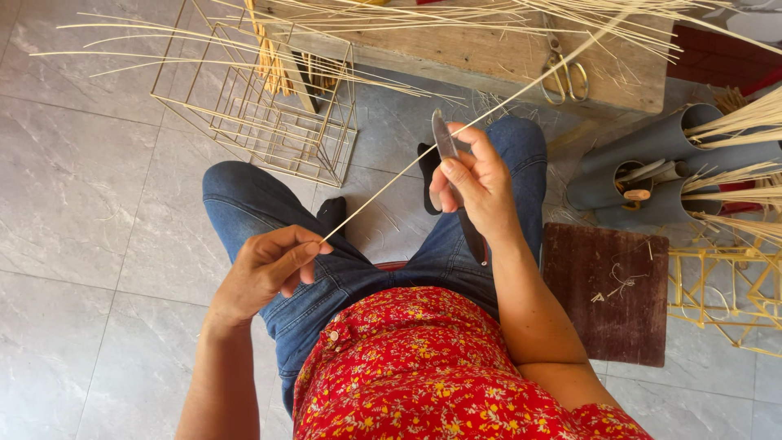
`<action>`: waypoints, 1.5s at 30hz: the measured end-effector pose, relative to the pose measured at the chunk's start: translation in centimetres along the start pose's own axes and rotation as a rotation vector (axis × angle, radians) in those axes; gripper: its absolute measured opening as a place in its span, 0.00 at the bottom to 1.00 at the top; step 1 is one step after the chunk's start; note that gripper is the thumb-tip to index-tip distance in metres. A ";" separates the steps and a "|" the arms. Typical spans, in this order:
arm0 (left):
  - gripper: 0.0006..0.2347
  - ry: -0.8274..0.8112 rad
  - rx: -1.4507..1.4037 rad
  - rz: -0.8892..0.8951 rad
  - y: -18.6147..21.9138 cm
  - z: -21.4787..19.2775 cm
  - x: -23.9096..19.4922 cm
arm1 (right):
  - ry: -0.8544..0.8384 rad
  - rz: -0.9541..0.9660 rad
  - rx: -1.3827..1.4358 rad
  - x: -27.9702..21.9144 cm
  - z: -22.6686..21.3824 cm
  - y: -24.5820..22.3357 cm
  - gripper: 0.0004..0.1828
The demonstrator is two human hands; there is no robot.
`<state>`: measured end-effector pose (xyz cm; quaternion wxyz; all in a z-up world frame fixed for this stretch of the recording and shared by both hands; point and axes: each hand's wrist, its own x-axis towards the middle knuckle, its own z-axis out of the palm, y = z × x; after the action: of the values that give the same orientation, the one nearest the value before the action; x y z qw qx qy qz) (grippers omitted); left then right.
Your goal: The person sits on a low stool and uses a knife to scrape and shape thin bamboo sticks. They repeatedly pick up sticks, scrape them along their length, and place them into a wire basket. The process is continuous and repetitive throughout the clip.
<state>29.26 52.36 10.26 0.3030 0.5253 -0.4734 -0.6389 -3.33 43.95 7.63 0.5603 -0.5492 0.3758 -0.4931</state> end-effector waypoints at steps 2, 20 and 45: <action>0.09 -0.001 0.016 -0.026 -0.2 -0.5 -0.3 | 0.026 -0.008 0.002 0.2 -0.9 0.1 0.21; 0.08 0.058 0.073 -0.093 -1.3 -3.1 -2.0 | 0.353 -0.083 -0.051 -0.4 -8.6 -0.1 0.21; 0.08 0.184 0.117 -0.005 -0.7 -4.2 -2.9 | 0.604 -0.223 0.015 -2.3 -15.2 -1.1 0.23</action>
<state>34.16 53.94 10.68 0.3125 0.5998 -0.4786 -0.5599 -18.67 42.54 6.69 0.3699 -0.4117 0.4591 -0.6949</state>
